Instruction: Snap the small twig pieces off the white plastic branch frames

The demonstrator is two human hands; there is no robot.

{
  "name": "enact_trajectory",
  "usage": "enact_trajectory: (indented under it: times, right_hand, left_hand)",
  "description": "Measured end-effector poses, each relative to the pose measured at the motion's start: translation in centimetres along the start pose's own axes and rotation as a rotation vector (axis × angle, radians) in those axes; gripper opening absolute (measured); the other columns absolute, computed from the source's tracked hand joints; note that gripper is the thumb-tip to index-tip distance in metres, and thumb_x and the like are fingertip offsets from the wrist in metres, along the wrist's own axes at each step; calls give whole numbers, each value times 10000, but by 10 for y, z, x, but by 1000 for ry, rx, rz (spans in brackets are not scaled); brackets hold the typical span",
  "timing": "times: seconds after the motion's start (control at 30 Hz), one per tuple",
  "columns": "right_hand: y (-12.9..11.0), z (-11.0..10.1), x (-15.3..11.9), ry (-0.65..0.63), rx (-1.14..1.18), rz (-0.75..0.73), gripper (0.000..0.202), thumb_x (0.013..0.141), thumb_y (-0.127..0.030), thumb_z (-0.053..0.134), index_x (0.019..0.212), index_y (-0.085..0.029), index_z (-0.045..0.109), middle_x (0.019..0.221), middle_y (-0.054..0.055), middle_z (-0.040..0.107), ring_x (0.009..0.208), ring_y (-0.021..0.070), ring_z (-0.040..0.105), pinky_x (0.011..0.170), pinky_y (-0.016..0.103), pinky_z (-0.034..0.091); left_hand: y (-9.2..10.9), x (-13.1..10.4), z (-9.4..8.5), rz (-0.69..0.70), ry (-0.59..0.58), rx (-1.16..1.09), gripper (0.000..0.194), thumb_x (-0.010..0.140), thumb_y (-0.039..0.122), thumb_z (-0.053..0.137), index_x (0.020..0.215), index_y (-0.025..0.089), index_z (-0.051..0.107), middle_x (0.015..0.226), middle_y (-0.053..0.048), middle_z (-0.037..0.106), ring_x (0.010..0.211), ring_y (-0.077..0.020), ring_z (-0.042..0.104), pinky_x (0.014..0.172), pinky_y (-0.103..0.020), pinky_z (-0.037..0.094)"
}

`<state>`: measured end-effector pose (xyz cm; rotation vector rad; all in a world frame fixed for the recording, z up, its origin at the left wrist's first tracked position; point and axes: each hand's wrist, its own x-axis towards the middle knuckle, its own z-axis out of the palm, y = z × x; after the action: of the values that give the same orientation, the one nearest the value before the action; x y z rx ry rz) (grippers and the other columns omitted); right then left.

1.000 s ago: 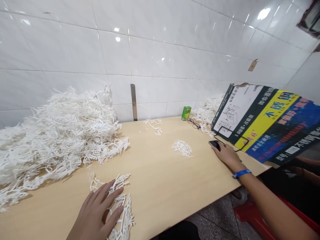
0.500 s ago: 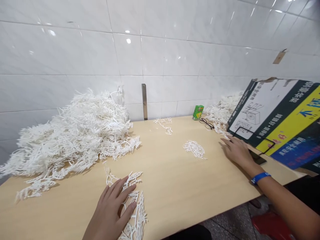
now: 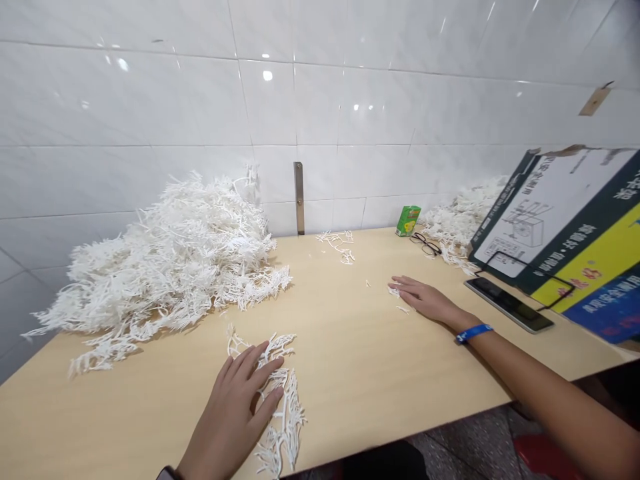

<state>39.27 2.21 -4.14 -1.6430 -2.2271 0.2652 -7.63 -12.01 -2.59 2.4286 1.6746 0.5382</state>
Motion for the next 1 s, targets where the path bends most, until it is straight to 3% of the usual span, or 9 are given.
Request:
enact_trajectory:
  times: [0.17,0.27,0.4,0.5,0.63,0.73,0.83,0.9,1.0]
  right_hand:
    - [12,-14,-15,79,-72,52,496,941,-427,374,1348,-216,563,1458,68,472,1382,260,381,1152,414,299]
    - [-21,-15,-6,105,-140,21,528,952,-453,351,1406,-223,491,1513,59,392,1431,267,283,1174,454,224]
    - [-87,4,21,-65,-106,-170,554,965,-491,315,1472,-276,377,1564,29,284,1459,260,205,1185,466,161]
    - [-113,26,36,-147,-111,-144,641,951,-554,289,1493,-215,335,1572,82,250,1456,293,200,1179,491,153]
    - [-95,39,29,-75,-232,73,669,953,-538,254,1464,-122,373,1544,156,300,1441,319,236,1174,528,122]
    - [-78,28,11,38,-302,191,627,923,-501,362,1362,-74,497,1471,210,415,1421,353,275,1172,547,102]
    - [-105,5,-6,174,-163,92,529,902,-447,441,1245,-72,586,1418,226,474,1412,373,270,1161,560,122]
    - [-152,-10,-15,114,158,-57,448,937,-442,400,1163,-129,626,1282,185,595,1251,314,490,1094,515,308]
    - [-239,-26,-27,-264,760,-351,427,970,-441,353,985,-146,661,1012,120,679,952,207,626,889,382,487]
  left_hand:
    - [3,0,-2,-9,-14,-4,385,913,429,470,1264,350,606,1451,-32,480,1334,-280,431,1116,-566,326]
    - [2,1,-2,-31,-24,-10,380,914,448,460,1255,369,609,1454,-16,478,1339,-279,427,1111,-572,332]
    - [2,2,-2,-30,-13,-20,371,909,454,467,1235,372,624,1448,-12,486,1335,-285,434,1105,-567,347]
    - [3,1,-1,-30,-17,-22,384,913,449,462,1252,356,617,1462,-27,471,1344,-290,425,1111,-573,333]
    - [1,-3,1,-45,-9,-25,382,912,452,469,1259,373,606,1490,-15,436,1394,-322,345,1112,-656,240]
    - [1,-6,-9,-36,126,-60,343,897,441,502,1197,362,650,1491,-12,432,1426,-347,261,1114,-702,126]
    - [16,-7,-28,20,257,-279,298,911,407,479,1001,276,730,1298,-76,609,1310,-309,436,1120,-596,265]
    - [41,-4,-37,94,119,-616,408,942,431,397,803,216,715,935,-111,714,986,-242,629,927,-434,498]
    - [88,5,-35,405,-415,-1057,629,860,687,338,661,185,661,639,-99,656,690,-203,653,699,-330,549]
